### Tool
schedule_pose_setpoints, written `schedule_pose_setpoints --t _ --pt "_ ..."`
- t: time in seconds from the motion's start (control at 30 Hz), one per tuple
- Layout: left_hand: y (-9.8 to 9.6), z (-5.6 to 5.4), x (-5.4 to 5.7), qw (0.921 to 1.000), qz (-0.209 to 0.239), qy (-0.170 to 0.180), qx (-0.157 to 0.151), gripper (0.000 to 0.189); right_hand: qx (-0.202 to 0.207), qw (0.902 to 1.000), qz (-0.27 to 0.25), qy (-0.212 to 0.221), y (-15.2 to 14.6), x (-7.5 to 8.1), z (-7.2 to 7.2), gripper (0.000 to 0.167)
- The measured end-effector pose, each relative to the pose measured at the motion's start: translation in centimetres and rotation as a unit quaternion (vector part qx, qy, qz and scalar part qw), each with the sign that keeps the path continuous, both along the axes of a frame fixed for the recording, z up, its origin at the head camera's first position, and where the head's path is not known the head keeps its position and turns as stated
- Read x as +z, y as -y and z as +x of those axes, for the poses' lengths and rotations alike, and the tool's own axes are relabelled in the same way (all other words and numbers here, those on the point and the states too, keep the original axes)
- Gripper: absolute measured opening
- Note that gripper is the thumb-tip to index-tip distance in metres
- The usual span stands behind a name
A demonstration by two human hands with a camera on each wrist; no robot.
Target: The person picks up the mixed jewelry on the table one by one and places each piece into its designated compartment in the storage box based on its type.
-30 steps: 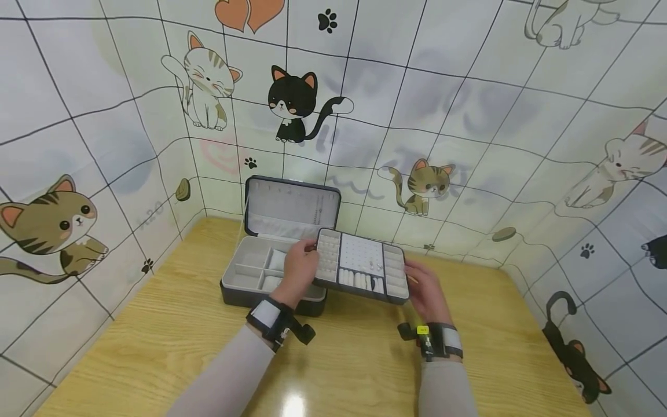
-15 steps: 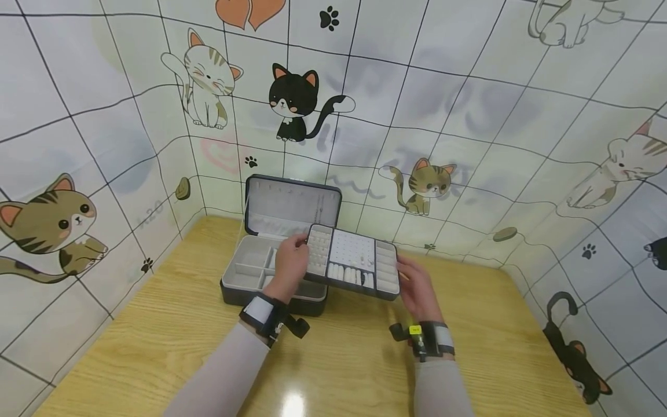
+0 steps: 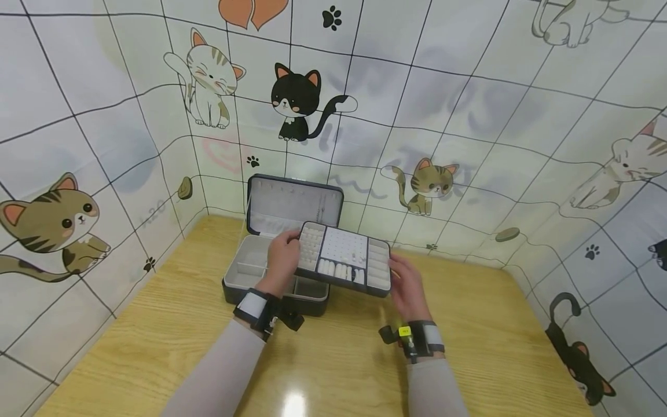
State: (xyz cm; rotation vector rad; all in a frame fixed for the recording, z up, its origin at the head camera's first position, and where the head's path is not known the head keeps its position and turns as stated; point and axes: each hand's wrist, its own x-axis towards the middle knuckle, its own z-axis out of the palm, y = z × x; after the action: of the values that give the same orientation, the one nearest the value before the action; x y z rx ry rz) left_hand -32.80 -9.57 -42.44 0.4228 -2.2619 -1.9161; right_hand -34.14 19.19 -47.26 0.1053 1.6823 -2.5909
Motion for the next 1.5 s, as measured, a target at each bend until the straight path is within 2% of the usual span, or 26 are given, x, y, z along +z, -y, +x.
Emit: schedule_pose_setpoints --t 0.3,0.57,0.77,1.13,1.5 --pt "0.6 -0.4 0.1 0.9993 -0.028 -0.014 0.02 0.045 0.003 0.9999 -0.005 -0.013 0.6 0.1 0.3 0.042" --pt "1.8 -0.7 -0.3 0.9997 0.0 -0.002 0.026 0.046 0.033 0.9974 -0.046 -0.045 1.4 0.1 0.4 0.046" --pt "2.8 -1.1 0.1 0.9994 -0.001 0.002 0.034 0.047 0.037 0.9969 -0.038 -0.059 2.3 0.0 0.5 0.047" --pt "4.1 -0.8 0.7 0.9991 0.015 0.002 0.041 0.047 0.045 0.9972 -0.023 -0.056 3.9 -0.8 0.8 0.051" --pt "5.7 -0.9 0.4 0.9988 0.007 0.005 0.048 0.047 0.074 0.9944 -0.024 -0.072 5.1 -0.9 0.8 0.051"
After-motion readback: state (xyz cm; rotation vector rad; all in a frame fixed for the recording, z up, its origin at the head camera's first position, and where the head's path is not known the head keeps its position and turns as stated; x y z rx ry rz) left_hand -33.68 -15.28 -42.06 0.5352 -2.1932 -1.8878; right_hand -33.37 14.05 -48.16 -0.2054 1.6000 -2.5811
